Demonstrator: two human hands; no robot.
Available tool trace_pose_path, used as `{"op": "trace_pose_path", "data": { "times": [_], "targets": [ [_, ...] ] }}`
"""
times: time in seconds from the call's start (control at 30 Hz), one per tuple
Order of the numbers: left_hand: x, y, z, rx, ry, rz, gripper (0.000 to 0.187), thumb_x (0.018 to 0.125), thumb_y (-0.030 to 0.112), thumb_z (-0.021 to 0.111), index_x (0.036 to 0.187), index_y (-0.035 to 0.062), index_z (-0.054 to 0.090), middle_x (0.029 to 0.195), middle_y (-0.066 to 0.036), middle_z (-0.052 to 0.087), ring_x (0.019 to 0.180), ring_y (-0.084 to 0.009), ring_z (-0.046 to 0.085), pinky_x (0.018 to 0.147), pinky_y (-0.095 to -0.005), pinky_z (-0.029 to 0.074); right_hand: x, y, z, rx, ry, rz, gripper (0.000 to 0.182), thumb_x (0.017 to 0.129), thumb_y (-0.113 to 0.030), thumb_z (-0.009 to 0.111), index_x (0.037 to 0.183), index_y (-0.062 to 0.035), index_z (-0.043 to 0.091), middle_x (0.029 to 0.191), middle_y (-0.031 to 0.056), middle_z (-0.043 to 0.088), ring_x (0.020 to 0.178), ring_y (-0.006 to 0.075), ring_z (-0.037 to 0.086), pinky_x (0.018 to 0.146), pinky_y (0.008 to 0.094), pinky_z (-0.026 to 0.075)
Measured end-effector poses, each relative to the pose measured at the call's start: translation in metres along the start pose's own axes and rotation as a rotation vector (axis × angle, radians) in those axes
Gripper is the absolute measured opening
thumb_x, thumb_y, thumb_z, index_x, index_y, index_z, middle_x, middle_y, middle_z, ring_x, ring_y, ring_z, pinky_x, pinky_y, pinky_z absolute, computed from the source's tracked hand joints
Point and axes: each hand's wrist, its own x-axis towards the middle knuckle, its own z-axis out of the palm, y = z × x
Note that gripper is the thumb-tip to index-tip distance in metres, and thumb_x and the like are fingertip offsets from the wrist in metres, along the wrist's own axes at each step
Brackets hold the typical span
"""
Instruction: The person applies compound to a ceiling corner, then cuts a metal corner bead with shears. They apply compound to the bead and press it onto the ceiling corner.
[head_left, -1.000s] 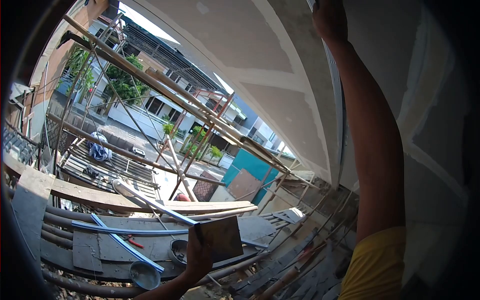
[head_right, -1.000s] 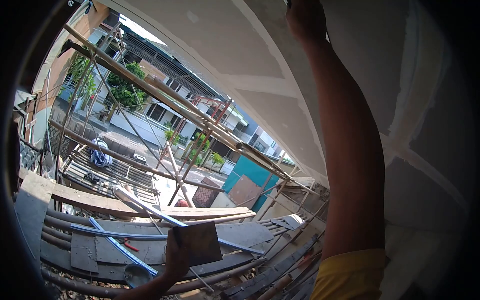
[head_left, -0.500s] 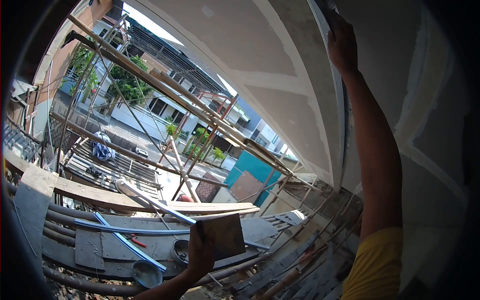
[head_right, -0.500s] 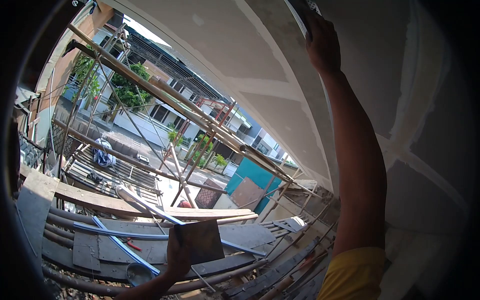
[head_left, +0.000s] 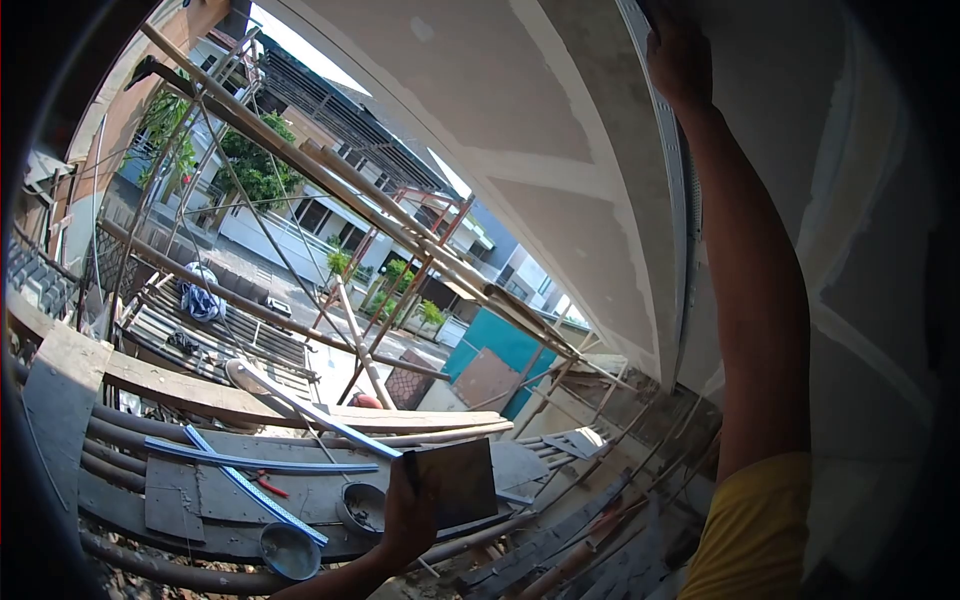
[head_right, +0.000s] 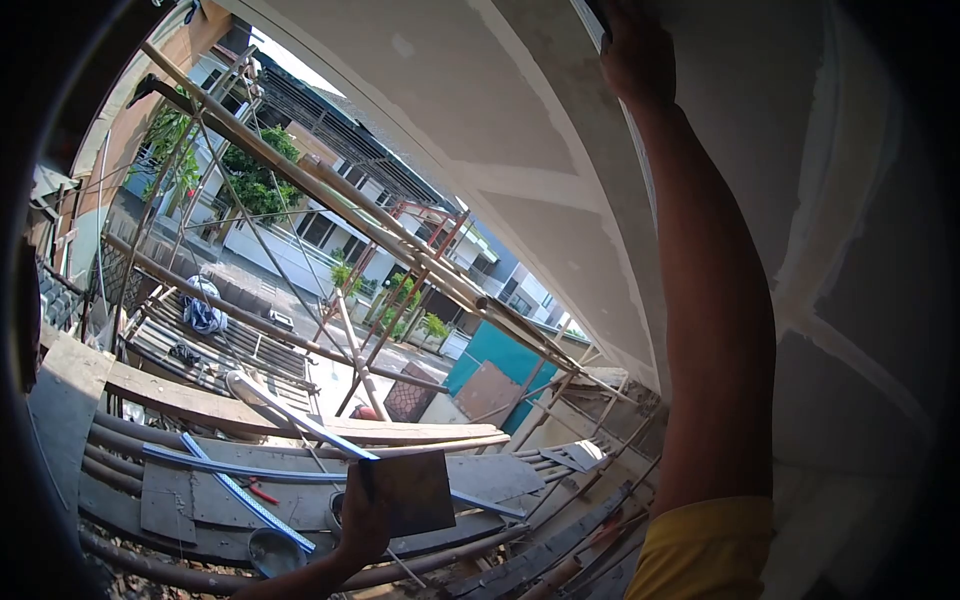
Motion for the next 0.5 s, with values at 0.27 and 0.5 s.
{"op": "trace_pose_path", "data": {
  "times": [0.27,0.5],
  "targets": [
    [0.000,-0.004,-0.004,0.038,-0.014,-0.028,0.033,0.098,0.023,0.052,0.118,-0.0010,0.042,0.097,-0.021,0.057,0.086,-0.0306,0.056,0.078,-0.0403,0.045,-0.055,0.053,0.013,-0.090,-0.038,-0.145,0.054,0.081,-0.007,0.067,0.133,-0.0112,0.051,0.130,0.0090,0.057,0.114,0.0310,0.055,0.093,0.0436,0.047],
    [0.001,-0.004,-0.001,0.087,-0.034,-0.112,0.034,0.098,0.023,0.051,0.118,-0.0018,0.041,0.099,-0.022,0.056,0.088,-0.0311,0.056,0.079,-0.0404,0.045,-0.104,0.070,0.008,-0.133,-0.159,-0.118,0.053,0.086,-0.020,0.068,0.135,-0.0115,0.050,0.132,0.0091,0.056,0.112,0.0320,0.057,0.091,0.0445,0.047]
  ]
}}
